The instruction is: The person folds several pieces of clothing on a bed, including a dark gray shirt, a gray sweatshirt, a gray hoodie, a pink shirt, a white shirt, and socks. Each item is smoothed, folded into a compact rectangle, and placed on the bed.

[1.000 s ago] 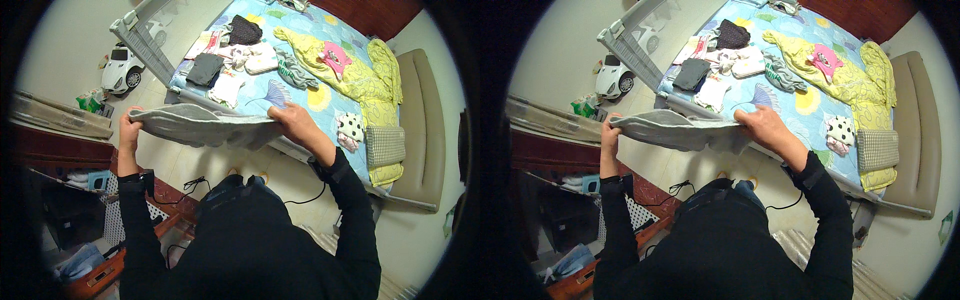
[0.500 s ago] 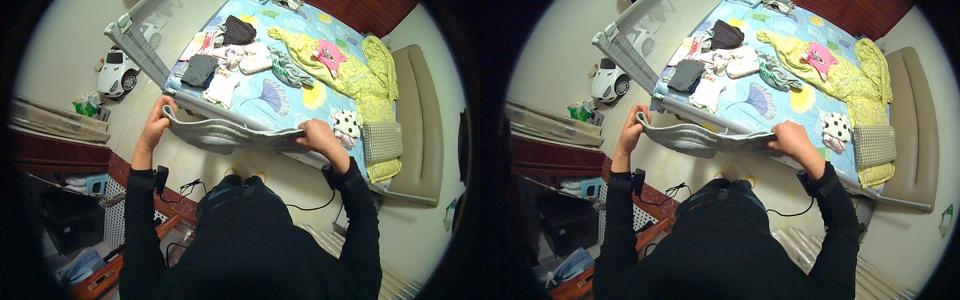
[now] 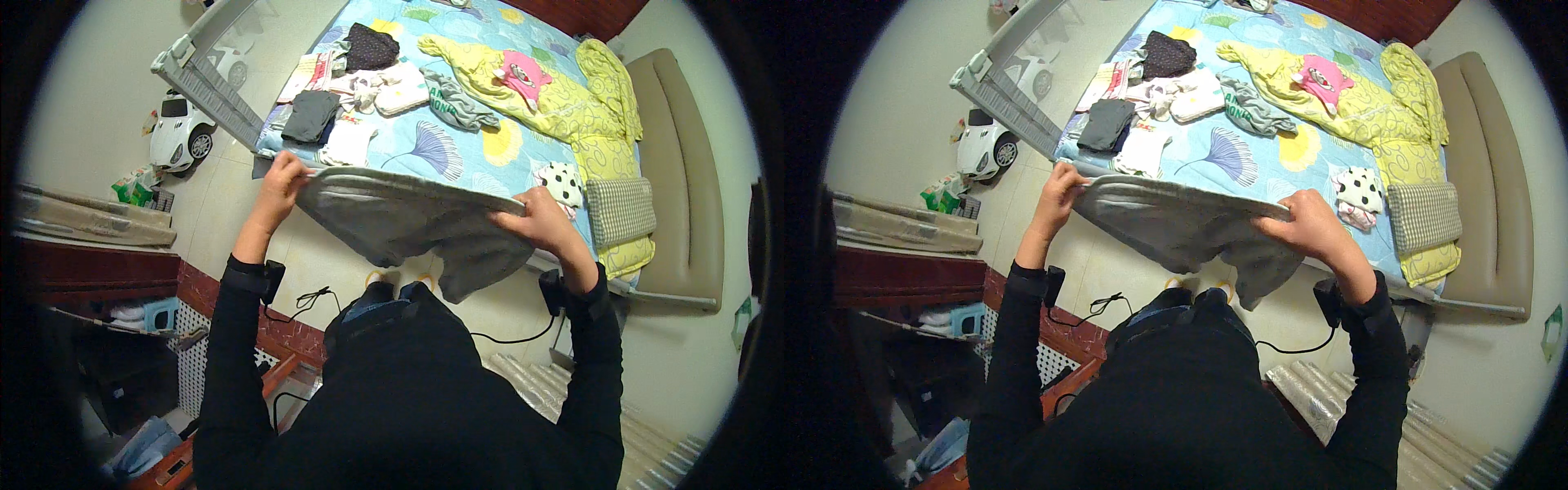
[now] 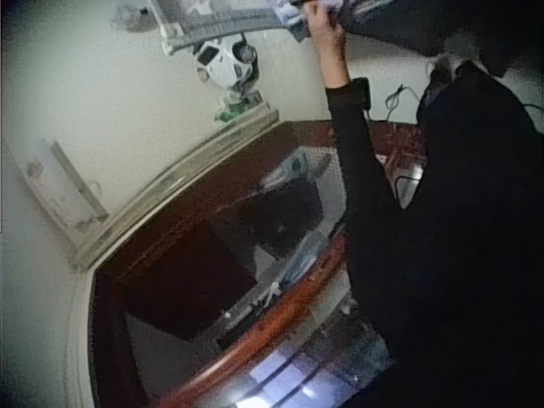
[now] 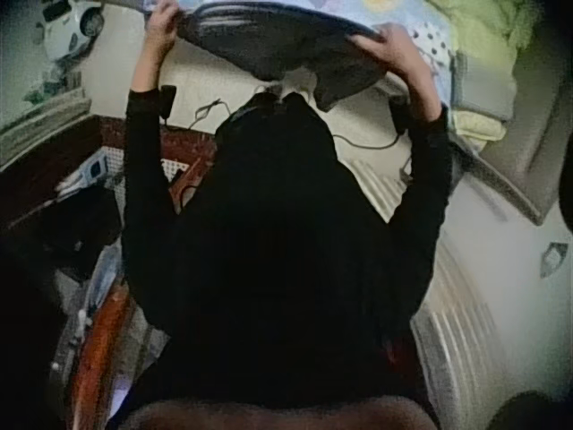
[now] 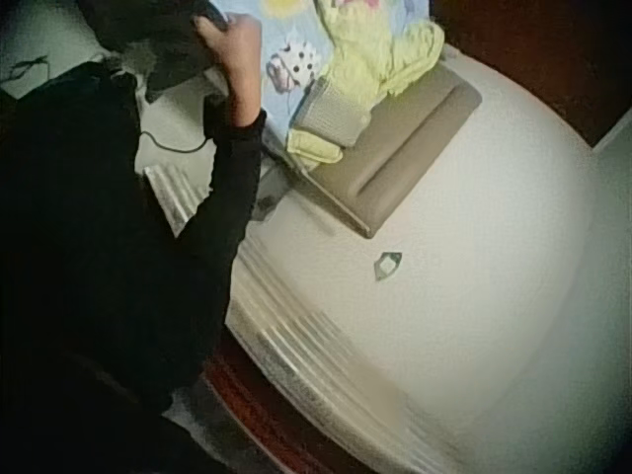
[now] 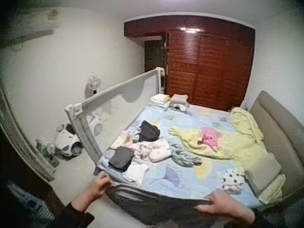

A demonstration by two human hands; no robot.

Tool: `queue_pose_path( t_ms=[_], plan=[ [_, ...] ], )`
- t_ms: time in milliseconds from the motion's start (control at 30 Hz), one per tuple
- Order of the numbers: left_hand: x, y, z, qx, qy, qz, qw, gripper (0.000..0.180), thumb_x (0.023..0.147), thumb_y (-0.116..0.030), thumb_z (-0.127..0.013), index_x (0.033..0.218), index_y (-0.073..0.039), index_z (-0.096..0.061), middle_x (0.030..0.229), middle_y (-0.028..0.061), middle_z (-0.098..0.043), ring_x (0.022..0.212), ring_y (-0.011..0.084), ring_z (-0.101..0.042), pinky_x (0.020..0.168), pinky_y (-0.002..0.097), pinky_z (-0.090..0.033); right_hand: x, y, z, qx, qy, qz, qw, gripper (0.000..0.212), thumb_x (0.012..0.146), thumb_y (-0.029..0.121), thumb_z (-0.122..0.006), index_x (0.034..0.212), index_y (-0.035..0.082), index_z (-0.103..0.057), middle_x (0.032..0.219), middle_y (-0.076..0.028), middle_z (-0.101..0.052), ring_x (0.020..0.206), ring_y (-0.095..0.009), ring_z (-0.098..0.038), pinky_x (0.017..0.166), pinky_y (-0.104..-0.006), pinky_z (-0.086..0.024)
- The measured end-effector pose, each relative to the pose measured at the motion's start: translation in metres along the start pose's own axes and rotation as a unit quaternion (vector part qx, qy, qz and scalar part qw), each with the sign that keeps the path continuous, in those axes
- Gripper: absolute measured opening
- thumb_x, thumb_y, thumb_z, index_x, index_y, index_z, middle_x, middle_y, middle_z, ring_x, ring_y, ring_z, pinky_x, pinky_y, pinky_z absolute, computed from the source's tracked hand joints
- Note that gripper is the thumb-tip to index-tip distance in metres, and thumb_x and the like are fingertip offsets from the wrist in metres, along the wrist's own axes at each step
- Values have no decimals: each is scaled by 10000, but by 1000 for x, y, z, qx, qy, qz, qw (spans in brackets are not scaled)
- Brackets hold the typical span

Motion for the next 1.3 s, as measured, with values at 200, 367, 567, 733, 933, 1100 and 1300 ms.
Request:
queue_pose_path(
  t_ms=[200, 367, 567, 733, 933, 1100, 1300],
  plan=[
    [6, 6, -3, 4, -17, -17, 1000, 124, 769, 47, -566, 884, 11, -535, 947, 135, -537, 823, 304, -538, 744, 343, -459, -20, -15, -9, -271, 42, 18, 962, 439, 620, 428, -777, 689, 24, -618, 622, -171, -592, 669, -361, -606, 585, -424, -466],
    [0, 38, -33, -3, 107, 144, 984, 104, 904, -110, -487, 926, -10, -504, 931, 157, -580, 807, 351, -530, 681, 368, -434, -34, -35, -15, -336, -8, 9, 942, 337, 611, 307, -777, 756, 64, -593, 729, -133, -589, 731, -340, -586, 639, -420, -451],
    [-1, 19, -35, -321, 44, 177, 929, 262, 951, -276, -495, 984, -16, -498, 854, -15, -444, 822, 91, -411, 740, 236, -366, -54, -21, 7, -287, -143, 59, 945, 253, 617, 142, -742, 771, 83, -550, 792, -68, -553, 791, -273, -567, 645, -399, -419],
    [-10, -28, -32, -189, 233, 115, 947, 407, 765, -149, -685, 1103, -31, -492, 906, 34, -512, 886, 137, -483, 783, 282, -407, -80, -2, 24, -244, -156, 157, 944, 251, 623, 72, -726, 749, 78, -510, 821, -60, -524, 792, -269, -527, 644, -385, -411],
    [-4, -23, -16, -225, 264, 164, 923, 183, 674, -38, -737, 805, -19, -611, 802, 16, -588, 797, 133, -557, 759, 268, -439, -88, -16, 7, 90, -25, 123, 988, 223, 669, 89, -742, 780, 50, -553, 959, -56, -591, 840, -201, -556, 648, -282, -413],
    [0, 5, -25, -366, 195, 258, 872, 209, 769, -135, -688, 933, -28, -615, 917, 27, -625, 833, 105, -562, 732, 263, -449, -72, -67, 3, 174, 0, -26, 984, 285, 756, 255, -713, 830, 10, -587, 682, -42, -556, 653, -95, -491, 584, -252, -404],
    [21, 26, -91, -409, 80, 355, 837, 259, 836, -184, -649, 1028, -11, -633, 888, 23, -639, 775, 98, -556, 705, 254, -437, -19, -98, -8, 95, -151, -124, 976, 375, 726, 316, -707, 836, -23, -590, 723, -146, -590, 666, -185, -553, 620, -341, -445]
  ],
)
Point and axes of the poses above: each hand's wrist, its own x-axis towards the middle knuckle, its own z-axis out of the back of the hand, y = z × x, the point moved 8 cm from there along x, towards the middle knuckle
